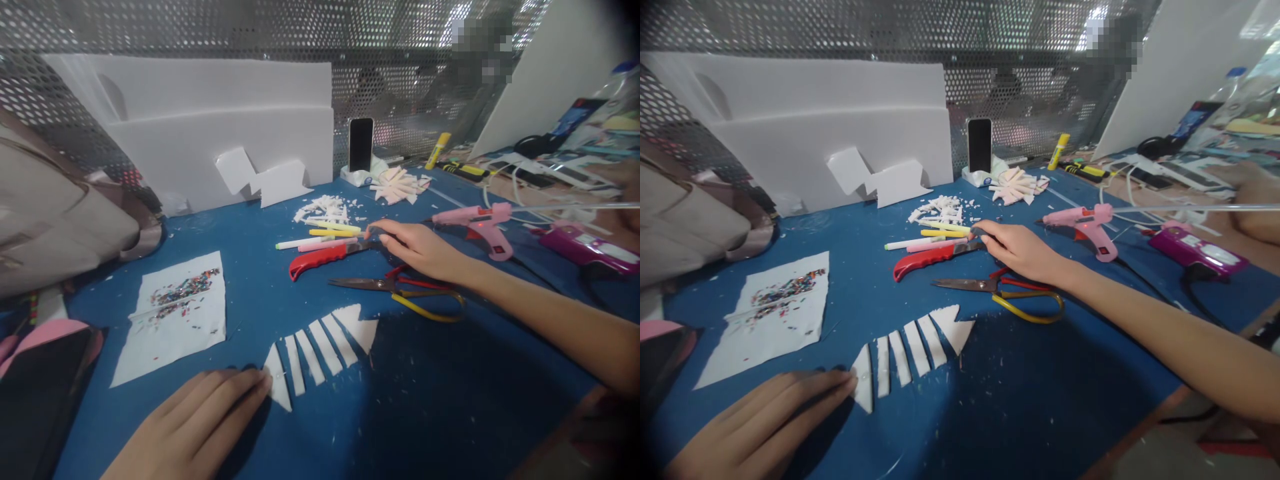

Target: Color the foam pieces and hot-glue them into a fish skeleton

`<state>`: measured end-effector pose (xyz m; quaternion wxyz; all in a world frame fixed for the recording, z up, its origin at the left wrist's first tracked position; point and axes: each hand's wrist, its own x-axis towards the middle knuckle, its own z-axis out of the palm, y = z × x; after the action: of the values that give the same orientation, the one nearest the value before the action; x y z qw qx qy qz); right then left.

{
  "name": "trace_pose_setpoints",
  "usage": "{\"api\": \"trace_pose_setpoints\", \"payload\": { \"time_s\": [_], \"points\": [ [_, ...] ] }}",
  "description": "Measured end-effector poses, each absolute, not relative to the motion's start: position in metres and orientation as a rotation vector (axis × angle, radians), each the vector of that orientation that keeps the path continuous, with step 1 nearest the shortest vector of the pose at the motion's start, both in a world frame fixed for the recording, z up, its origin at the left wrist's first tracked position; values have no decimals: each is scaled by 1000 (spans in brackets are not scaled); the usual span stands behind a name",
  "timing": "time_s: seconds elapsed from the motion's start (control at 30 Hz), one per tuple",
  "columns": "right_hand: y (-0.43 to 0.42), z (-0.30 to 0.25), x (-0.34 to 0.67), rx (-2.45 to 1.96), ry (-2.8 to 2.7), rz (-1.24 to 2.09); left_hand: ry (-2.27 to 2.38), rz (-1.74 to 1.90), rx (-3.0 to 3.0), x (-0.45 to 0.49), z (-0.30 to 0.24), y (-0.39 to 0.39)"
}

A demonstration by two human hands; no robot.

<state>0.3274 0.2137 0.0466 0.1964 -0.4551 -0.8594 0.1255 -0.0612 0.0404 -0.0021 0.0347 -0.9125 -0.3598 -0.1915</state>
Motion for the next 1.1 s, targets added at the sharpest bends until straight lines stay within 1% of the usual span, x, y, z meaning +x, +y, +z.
{"api": "trace_pose_setpoints", "payload": {
  "time_s": [0.1,0.2,0.7,0.9,1.1],
  "points": [
    [215,45,329,-1263,-2411,357,-1066,-491,-2763,-62,1,41],
    [216,43,330,-1248,-2418,361,-1061,-470,-2749,-62,2,42],
    [215,44,330,-1256,-2406,404,-1068,-479,-2794,-62,3,42],
    [215,44,328,-1259,-2410,395,-1094,-546,-2793,-59,2,41],
    [216,43,329,-1282,-2423,374,-1084,-513,-2792,-58,7,42]
  ]
}}
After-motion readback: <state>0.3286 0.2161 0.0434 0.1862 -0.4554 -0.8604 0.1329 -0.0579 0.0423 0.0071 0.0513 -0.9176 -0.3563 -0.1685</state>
